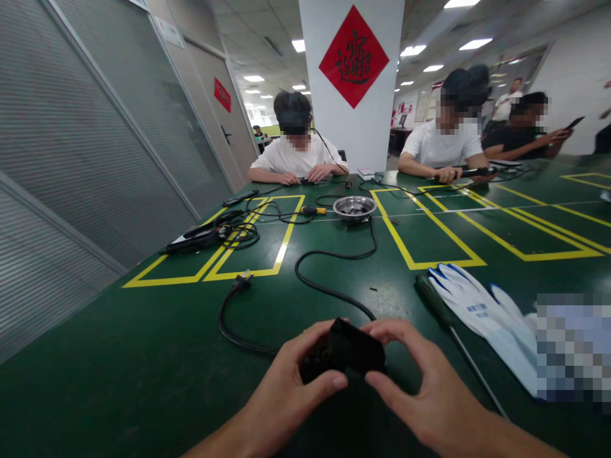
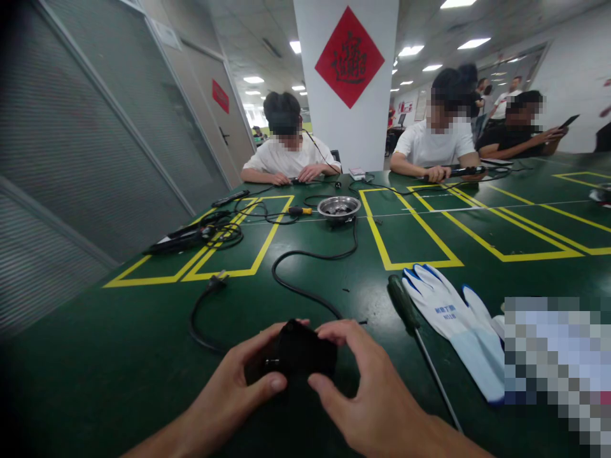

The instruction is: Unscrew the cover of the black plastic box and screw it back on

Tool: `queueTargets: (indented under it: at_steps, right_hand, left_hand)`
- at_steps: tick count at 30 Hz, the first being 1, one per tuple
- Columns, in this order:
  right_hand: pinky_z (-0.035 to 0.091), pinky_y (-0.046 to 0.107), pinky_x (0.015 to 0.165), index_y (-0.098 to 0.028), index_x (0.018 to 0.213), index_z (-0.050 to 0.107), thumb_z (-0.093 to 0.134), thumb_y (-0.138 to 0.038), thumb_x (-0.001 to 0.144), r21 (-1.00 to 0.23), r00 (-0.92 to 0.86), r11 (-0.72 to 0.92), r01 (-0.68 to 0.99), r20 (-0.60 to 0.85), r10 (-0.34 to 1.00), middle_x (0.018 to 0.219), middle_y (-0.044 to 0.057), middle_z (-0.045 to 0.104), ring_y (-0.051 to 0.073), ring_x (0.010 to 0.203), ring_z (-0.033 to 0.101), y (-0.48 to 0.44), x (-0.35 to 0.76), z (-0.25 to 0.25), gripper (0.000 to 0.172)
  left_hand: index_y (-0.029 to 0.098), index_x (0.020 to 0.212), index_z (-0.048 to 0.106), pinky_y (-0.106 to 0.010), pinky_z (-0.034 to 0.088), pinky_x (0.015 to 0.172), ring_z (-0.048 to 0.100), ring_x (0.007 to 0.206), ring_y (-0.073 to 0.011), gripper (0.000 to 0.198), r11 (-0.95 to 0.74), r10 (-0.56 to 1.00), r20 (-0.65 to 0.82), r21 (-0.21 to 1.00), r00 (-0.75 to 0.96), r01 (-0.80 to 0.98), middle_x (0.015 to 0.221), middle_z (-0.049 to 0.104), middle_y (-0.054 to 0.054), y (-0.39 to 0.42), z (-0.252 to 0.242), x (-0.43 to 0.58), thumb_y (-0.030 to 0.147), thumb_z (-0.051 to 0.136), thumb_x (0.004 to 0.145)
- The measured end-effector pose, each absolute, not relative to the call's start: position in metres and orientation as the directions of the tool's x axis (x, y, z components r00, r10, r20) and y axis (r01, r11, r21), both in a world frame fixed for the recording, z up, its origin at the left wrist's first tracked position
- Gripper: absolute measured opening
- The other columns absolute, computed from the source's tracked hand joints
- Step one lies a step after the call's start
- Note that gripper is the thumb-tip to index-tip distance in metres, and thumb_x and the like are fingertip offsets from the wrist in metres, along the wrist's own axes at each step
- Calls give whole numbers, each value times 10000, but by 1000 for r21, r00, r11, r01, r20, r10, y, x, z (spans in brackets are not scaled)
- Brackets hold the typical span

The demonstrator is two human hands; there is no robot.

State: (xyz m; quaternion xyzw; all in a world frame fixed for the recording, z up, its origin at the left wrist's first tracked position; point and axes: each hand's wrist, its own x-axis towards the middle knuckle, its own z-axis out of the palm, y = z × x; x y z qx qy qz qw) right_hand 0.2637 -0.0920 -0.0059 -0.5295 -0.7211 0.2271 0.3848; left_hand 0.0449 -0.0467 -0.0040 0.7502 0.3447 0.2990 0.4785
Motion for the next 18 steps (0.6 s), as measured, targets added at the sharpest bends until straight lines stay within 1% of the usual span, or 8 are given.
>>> queueTargets:
  at_steps: [2,3,5,7,9,11,14,18]
  right_hand:
    - [495,254,942,-305,1153,462,633,-216,761,-747,-225,394,535,324,919,1161,-17,612,113,1083,586,-98,257,-9,437]
    - [493,255,947,-308,1169,460,638,-216,760,-743,-244,411,529,331,912,1176,-16,609,117,1098,582,-99,257,-10,455]
    - [502,272,942,-297,1198,460,615,-246,792,-722,-222,415,553,352,909,1184,2,612,130,1100,587,-96,261,-9,438]
    - [522,291,904,-274,1176,489,563,-274,839,-689,-132,387,612,394,910,1143,21,629,141,1059,606,-90,270,-6,346]
    - [534,301,867,-260,1126,522,512,-273,872,-663,-41,353,660,438,898,1095,29,640,145,1022,615,-82,279,-5,255]
    - [538,308,846,-251,1095,538,491,-263,884,-653,-3,334,680,453,891,1066,33,640,145,995,615,-77,285,-5,216]
    - [541,312,825,-237,1075,548,481,-249,888,-646,-9,337,685,455,890,1042,42,637,149,964,613,-73,288,-8,199]
    - [540,302,794,-232,1061,555,486,-244,883,-619,-30,359,698,476,879,1027,45,631,153,962,606,-73,287,-9,191]
  left_hand:
    - [249,1263,512,-409,474,996,556,1170,-260,464,-227,795,103,964,598,136,1278,576,-61,-52,-1,47,470,614,869]
    - [243,1247,520,-408,482,985,560,1162,-262,445,-236,797,118,964,592,126,1263,581,-66,-52,3,45,464,610,872]
    - [242,1248,509,-410,495,962,565,1134,-262,405,-356,796,189,914,575,193,1230,582,-78,-48,13,37,417,585,891]
    - [256,1295,477,-426,472,976,539,1141,-270,444,-569,743,274,739,610,362,1238,549,-90,-39,23,27,319,604,873]
    - [295,1397,374,-435,465,975,527,1141,-262,541,-661,702,201,542,683,519,1292,486,-91,-30,29,17,240,559,891]
    - [307,1448,288,-435,470,971,543,1107,-246,594,-692,680,103,418,726,588,1333,442,-91,-24,28,13,230,526,910]
    - [291,1459,270,-435,473,975,537,1113,-248,581,-720,656,42,334,754,608,1334,445,-91,-23,18,15,284,515,932]
    - [276,1432,332,-422,497,946,542,1104,-253,510,-745,634,22,286,773,603,1299,481,-92,-25,6,23,341,496,954]
